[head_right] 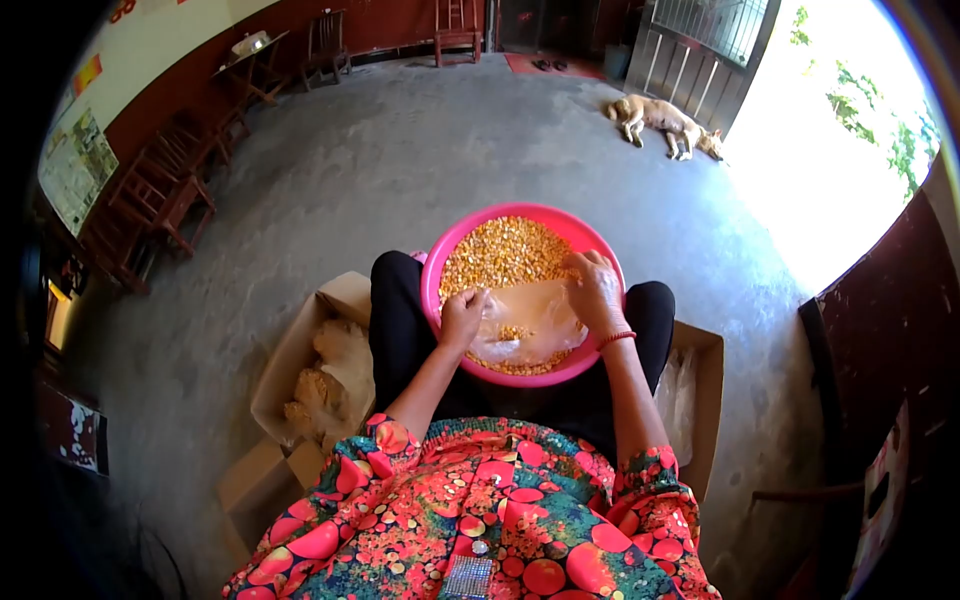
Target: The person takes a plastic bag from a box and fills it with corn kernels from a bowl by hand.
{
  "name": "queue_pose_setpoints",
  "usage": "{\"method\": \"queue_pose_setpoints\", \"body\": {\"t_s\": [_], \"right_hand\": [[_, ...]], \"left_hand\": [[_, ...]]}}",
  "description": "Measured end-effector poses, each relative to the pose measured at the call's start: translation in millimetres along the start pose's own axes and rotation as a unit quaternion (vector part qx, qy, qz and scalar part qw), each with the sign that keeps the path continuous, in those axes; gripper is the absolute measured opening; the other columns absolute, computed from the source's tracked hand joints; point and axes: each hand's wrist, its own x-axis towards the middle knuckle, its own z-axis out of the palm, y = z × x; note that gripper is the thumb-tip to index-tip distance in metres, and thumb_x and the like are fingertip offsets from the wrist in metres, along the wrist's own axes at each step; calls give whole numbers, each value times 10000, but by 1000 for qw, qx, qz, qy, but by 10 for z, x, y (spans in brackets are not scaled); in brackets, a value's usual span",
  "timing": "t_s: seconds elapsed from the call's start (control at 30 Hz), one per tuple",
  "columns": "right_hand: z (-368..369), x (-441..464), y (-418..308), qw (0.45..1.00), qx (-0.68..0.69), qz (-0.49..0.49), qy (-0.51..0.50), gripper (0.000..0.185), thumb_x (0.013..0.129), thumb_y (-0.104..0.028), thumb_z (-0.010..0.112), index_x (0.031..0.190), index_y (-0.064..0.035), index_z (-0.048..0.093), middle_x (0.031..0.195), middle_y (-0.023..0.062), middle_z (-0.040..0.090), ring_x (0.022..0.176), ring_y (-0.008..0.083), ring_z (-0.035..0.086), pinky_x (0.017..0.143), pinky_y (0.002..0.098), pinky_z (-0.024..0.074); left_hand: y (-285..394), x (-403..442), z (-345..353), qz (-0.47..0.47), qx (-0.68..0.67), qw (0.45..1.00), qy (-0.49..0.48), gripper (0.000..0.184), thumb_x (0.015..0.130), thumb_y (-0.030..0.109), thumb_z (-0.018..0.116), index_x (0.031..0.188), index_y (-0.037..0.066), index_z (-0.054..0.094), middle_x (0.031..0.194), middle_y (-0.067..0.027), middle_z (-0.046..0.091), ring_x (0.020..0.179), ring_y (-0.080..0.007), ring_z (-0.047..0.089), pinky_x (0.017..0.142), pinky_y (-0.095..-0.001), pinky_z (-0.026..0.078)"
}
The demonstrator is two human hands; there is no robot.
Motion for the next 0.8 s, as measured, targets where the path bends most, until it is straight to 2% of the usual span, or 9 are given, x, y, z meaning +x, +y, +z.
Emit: {"method": "queue_pose_setpoints", "body": {"t_s": [0.1,0.17,0.3,0.57,0.6,0.63,0.7,0.73,0.8], "right_hand": [[-27,-69,-489,955,221,39,-193,127,708,-59,538,824,-62,592,798,118,589,780,307,549,720,397,426],[281,-231,-319,953,129,-125,-243,124,752,-127,509,802,-52,594,789,123,605,770,305,569,696,425,434],[357,-453,-53,882,-163,-65,-438,211,748,-242,494,837,-105,627,758,108,608,731,294,576,680,410,434],[93,-284,-106,912,67,-65,-399,202,727,-232,506,664,-74,616,670,108,600,655,287,563,656,396,431],[125,-221,-112,917,103,-40,-382,172,739,-229,526,780,-92,623,742,101,598,736,284,554,697,373,428],[141,-198,-142,920,101,-39,-377,172,739,-229,526,780,-92,623,742,101,598,736,284,554,697,373,428],[158,-188,-208,980,63,-95,-163,213,757,-250,522,916,-130,597,870,96,572,860,284,524,766,387,405],[145,-216,-212,972,-45,-102,-207,256,771,-222,515,1005,-126,555,973,103,532,938,290,488,817,399,383],[340,-295,-28,947,-110,-37,-301,224,773,-218,497,941,-95,581,834,131,569,815,292,540,782,437,393]], "left_hand": [[35,-13,-12,-2,-23,1000,4,264,818,210,548,674,-8,588,576,-13,561,521,-56,471,506,-236,402],[-23,29,-5,5,-25,1000,12,254,819,200,548,658,6,583,556,10,536,511,-42,448,486,-222,384],[-83,37,-5,-10,-46,999,-20,227,813,163,559,620,44,555,544,51,483,500,-16,401,463,-197,346],[-91,-6,8,33,-21,996,-77,180,796,129,573,650,27,542,584,37,509,535,-29,404,493,-210,349],[-105,-4,12,33,-7,996,-82,186,798,135,569,647,30,542,577,35,505,534,-28,401,493,-210,348],[-122,7,19,38,-7,996,-86,186,798,135,569,647,30,542,577,35,505,534,-28,401,493,-210,348],[-145,11,18,39,15,996,-73,253,770,197,593,625,-2,534,518,-62,515,477,-94,442,472,-282,370],[-146,4,32,35,-12,997,-67,264,778,201,587,612,4,528,504,-35,488,475,-76,406,454,-276,353],[-87,8,7,27,-24,996,-79,269,783,202,585,605,9,525,501,-20,476,479,-65,394,449,-271,346]]}}
